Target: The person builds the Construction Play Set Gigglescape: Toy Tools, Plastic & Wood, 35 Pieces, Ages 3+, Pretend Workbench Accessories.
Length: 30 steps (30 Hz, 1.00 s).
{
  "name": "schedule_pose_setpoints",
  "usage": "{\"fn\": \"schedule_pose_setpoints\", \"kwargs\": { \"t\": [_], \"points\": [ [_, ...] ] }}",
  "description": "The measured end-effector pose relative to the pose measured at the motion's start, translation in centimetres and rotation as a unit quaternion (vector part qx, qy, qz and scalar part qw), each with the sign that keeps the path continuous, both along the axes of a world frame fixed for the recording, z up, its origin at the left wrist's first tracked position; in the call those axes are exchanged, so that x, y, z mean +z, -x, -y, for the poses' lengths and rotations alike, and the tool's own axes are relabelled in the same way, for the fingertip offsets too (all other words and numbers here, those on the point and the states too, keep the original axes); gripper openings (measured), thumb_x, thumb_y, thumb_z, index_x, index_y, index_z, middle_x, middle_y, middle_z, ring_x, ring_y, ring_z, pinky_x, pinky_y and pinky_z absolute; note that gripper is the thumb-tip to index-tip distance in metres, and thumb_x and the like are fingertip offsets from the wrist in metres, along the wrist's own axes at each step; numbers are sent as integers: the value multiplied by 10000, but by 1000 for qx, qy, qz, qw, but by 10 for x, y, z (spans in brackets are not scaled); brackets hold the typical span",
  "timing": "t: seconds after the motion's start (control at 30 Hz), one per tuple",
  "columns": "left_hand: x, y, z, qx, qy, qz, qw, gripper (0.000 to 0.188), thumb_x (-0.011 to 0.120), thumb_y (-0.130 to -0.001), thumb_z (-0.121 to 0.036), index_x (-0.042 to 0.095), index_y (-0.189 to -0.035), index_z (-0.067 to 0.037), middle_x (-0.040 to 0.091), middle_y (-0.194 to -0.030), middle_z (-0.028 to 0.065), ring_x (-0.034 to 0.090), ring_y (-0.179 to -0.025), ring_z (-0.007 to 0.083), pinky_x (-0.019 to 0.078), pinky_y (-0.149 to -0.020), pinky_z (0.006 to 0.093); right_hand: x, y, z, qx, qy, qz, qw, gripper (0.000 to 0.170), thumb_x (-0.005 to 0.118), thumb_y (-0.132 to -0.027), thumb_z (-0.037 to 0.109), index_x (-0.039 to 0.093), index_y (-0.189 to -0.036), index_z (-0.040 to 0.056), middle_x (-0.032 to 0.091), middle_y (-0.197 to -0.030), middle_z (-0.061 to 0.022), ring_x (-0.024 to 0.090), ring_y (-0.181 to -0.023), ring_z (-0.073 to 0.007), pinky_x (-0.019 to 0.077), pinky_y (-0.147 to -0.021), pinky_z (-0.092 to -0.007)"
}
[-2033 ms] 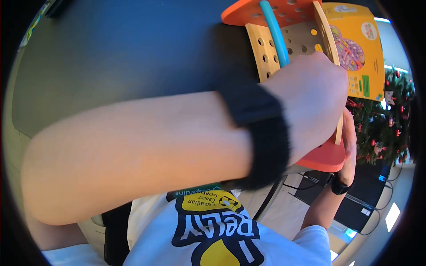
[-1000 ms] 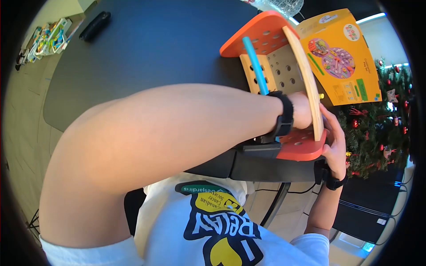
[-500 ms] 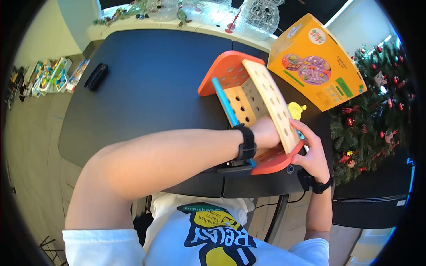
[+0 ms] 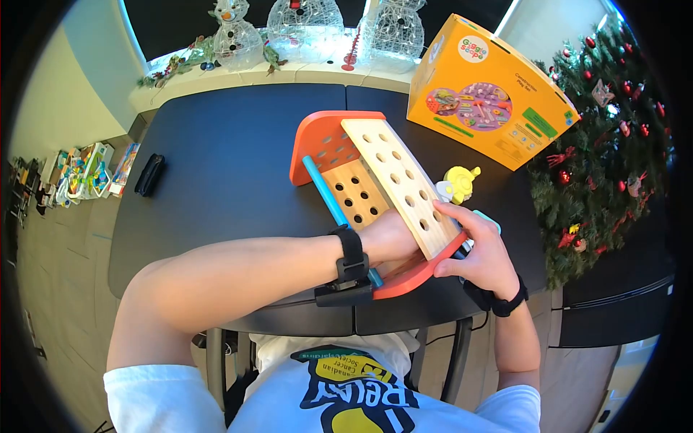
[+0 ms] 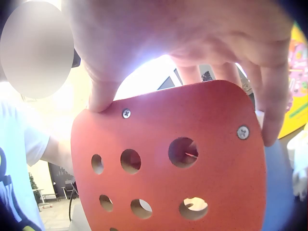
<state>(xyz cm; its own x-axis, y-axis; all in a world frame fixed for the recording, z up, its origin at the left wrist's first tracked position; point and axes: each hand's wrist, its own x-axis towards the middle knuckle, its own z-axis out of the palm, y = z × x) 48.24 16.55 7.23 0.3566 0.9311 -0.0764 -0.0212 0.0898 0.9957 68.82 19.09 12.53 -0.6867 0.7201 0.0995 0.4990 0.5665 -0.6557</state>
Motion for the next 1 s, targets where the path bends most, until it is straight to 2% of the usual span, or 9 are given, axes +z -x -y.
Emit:
{"fn": "schedule_pose_setpoints", "kwargs": {
  "t": [0.07,0.2,0.27,0.33,0.47,0.6,0.7,0.83,1.0],
  "points": [
    [-13,-4,-1,7,-66,-36,997,422,620,-1055,-161,519,-1448,-45,627,-1372,105,631,-1176,161,549,-975,325,-4,1,1,6,-13,-8,1000,1022,1013,-554,461,625,-1412,65,691,-1328,-202,668,-1230,-350,494,-1066,-404],
    [-26,-10,-2,12,-47,119,992,432,642,-1041,-154,514,-1437,-36,614,-1381,108,619,-1185,158,537,-994,323,-12,1,3,-2,-36,-5,999,1032,991,-568,528,623,-1418,74,676,-1340,-220,658,-1231,-377,497,-1062,-426],
    [-7,-6,7,-1,-24,87,996,429,646,-1038,-153,518,-1429,-34,615,-1375,108,619,-1186,159,535,-995,326,-16,1,3,-4,-44,-12,999,1038,983,-573,550,621,-1425,80,669,-1346,-230,653,-1236,-381,495,-1068,-437],
    [-9,-4,7,-13,-111,15,994,430,644,-1039,-162,518,-1429,-35,616,-1378,110,621,-1196,165,534,-992,329,-17,1,5,-7,-47,-15,999,1041,979,-577,563,621,-1428,83,663,-1353,-237,649,-1242,-385,492,-1073,-443],
    [-5,8,7,-79,-160,-107,978,531,671,-1010,-223,511,-1500,-95,535,-1501,128,556,-1358,268,470,-1120,413,-13,7,8,-11,-51,-9,999,1036,974,-584,578,629,-1421,74,661,-1354,-245,649,-1245,-391,491,-1079,-449],
    [-16,7,4,-51,-142,-36,988,455,635,-1035,-189,520,-1462,-82,565,-1463,126,587,-1307,237,506,-1079,387,-14,8,8,-12,-65,-14,998,1022,958,-601,607,644,-1400,51,675,-1329,-250,664,-1223,-397,506,-1061,-449],
    [-26,5,2,-24,-98,61,993,304,559,-1088,-127,539,-1385,-66,605,-1403,123,626,-1228,190,560,-1010,344,-9,11,11,-16,-54,-1,998,1006,997,-587,456,616,-1424,48,689,-1332,-210,658,-1253,-358,486,-1087,-403],
    [-1,9,13,-9,30,78,996,315,582,-1075,-127,548,-1383,-71,603,-1414,121,620,-1241,196,556,-1020,355,-11,17,13,-18,-75,-17,997,1016,931,-620,647,659,-1357,2,709,-1259,-243,706,-1144,-373,541,-1004,-434],
    [-2,38,7,-94,-196,-104,970,399,663,-1019,-172,585,-1399,-81,622,-1404,115,620,-1248,230,519,-1058,389,-4,34,30,-35,-117,-10,992,1017,913,-627,673,672,-1322,-29,747,-1153,-228,752,-995,-365,588,-905,-414]
  ]
}}
